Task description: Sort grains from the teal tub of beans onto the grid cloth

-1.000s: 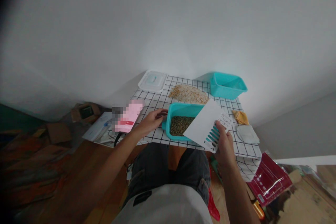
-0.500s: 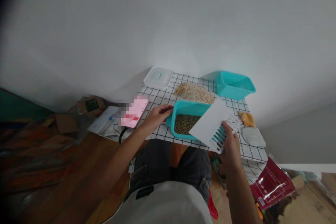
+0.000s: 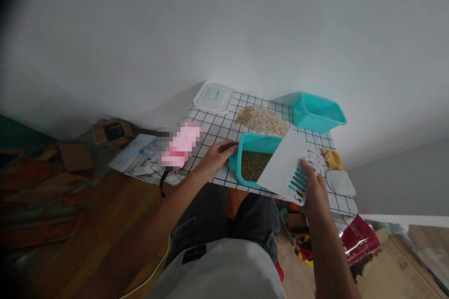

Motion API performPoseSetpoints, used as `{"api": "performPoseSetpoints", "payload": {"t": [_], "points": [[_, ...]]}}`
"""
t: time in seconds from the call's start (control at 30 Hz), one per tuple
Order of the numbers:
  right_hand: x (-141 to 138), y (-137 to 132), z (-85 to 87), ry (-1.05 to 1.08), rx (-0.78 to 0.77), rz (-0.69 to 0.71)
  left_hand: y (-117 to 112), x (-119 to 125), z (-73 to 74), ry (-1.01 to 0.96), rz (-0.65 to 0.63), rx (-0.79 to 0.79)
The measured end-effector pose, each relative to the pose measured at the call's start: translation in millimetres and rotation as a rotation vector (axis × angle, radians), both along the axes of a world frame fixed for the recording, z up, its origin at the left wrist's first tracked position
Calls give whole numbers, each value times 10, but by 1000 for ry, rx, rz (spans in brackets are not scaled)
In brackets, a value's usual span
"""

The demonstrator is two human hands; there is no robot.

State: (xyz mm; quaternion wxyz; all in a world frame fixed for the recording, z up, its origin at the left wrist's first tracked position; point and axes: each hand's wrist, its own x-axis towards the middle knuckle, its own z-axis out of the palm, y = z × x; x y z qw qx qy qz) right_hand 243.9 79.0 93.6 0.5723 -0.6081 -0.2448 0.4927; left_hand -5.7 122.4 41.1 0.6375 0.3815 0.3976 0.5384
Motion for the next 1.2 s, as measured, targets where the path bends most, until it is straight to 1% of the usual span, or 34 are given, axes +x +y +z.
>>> {"api": "performPoseSetpoints", "payload": {"t": [0.1,0.27,0.37,0.5,0.6,0.7,0.83,0.9,0.97,1.03,1.13,1.2], "points": [[81,50,-40,-13,9,-2,-40,77,44,-59,19,1],[235,146,-57,70,38,3,-117,265,228,-194,-1,15],[312,208,-69,95,59,11,-141,365,312,-233,-2,40],[414,281,-127,108,57,21,-148,433,332,-240,17,82],[449,309,-143,118,48,34,-156,444,329,-222,-16,115],[425,310,-107,119,69,29,-181,453,331,-194,-53,162],[373,295,-46,115,80,37,-213,464,325,-187,-43,219],[359,287,-38,121,81,38,-202,435,338,-201,-63,210],[344,274,-45,130,94,27,-156,368,378,-207,-95,155],[311,251,-57,124,100,-2,-75,271,442,-134,-132,83],[218,195,-69,74,110,-67,80,120,539,114,-199,21],[137,160,-69,44,123,-104,170,49,576,249,-229,-11]]}}
